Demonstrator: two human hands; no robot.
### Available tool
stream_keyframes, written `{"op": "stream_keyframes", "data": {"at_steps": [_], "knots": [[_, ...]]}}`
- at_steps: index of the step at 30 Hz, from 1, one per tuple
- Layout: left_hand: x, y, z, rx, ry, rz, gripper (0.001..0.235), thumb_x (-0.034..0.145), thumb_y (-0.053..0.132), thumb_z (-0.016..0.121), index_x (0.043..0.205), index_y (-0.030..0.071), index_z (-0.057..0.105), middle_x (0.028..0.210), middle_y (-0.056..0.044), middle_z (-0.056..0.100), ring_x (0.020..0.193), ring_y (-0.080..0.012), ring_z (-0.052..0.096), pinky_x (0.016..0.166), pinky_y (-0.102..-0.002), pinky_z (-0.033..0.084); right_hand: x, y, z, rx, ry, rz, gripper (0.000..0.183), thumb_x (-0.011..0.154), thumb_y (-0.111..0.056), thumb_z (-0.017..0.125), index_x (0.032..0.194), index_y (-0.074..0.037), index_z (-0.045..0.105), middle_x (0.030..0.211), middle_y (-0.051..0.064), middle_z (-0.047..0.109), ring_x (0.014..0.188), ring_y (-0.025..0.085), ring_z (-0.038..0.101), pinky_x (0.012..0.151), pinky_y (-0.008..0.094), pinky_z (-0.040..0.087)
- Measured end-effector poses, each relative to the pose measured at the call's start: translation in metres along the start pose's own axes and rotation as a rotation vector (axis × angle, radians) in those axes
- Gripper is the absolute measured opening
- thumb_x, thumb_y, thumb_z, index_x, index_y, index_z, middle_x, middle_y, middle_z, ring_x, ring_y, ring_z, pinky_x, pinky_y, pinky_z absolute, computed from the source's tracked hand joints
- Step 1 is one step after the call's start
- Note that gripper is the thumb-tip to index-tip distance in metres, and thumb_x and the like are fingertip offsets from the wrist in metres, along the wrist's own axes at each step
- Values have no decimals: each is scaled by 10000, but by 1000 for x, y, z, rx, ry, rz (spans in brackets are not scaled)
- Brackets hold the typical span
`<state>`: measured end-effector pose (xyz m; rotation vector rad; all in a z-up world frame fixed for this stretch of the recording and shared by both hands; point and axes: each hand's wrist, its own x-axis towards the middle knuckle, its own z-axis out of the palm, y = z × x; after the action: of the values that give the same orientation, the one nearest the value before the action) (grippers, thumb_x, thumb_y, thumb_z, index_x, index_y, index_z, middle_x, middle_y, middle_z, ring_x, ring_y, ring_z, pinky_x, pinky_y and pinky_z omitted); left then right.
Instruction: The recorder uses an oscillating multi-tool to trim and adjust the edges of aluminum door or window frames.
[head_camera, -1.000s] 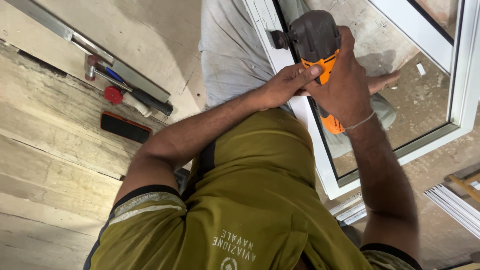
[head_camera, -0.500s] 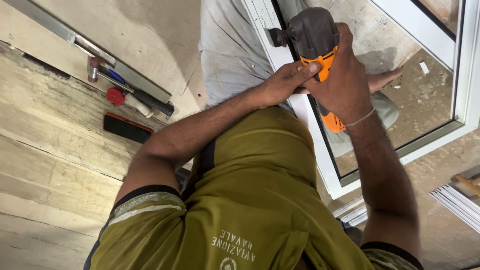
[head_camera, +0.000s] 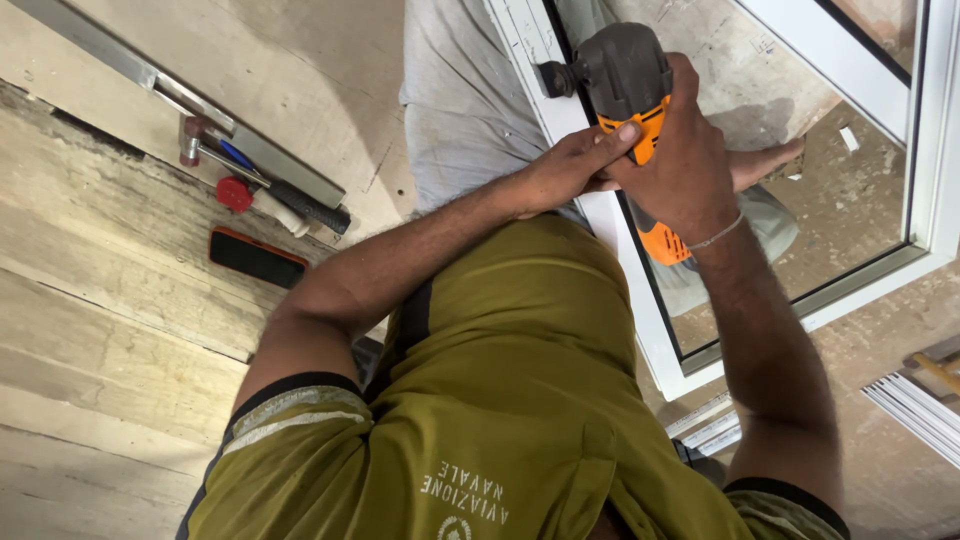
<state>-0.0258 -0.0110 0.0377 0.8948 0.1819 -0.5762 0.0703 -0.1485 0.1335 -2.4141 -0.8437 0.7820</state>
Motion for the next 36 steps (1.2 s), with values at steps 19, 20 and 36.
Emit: {"op": "stream_keyframes", "data": {"at_steps": [19,20,36], "knots": [[0,-3,5,-42,50,125,711,1032,649,390,1313,19,562,1179,-88,650,1126,-115,620,1036,-334,552,2,6,8,22,100,-62,870,1019,-210,812,1556,-51,147,1334,282,656,1171,448,725,1005,527,607],[1,-4,4,-43,52,124,711,1032,649,390,1313,19,562,1179,-88,650,1126,-115,620,1036,-334,552,4,4,8,24,97,-62,870,1019,-210,812,1556,-51,147,1334,282,656,1171,448,725,1005,527,607],[7,2,5,-194,130,97,797,1016,710,340,1334,2,523,1234,-137,680,1181,-189,691,1058,-399,606,26,-11,3,-16,62,18,919,953,-213,840,1595,-60,201,1331,298,634,1152,517,679,961,566,578]]}}
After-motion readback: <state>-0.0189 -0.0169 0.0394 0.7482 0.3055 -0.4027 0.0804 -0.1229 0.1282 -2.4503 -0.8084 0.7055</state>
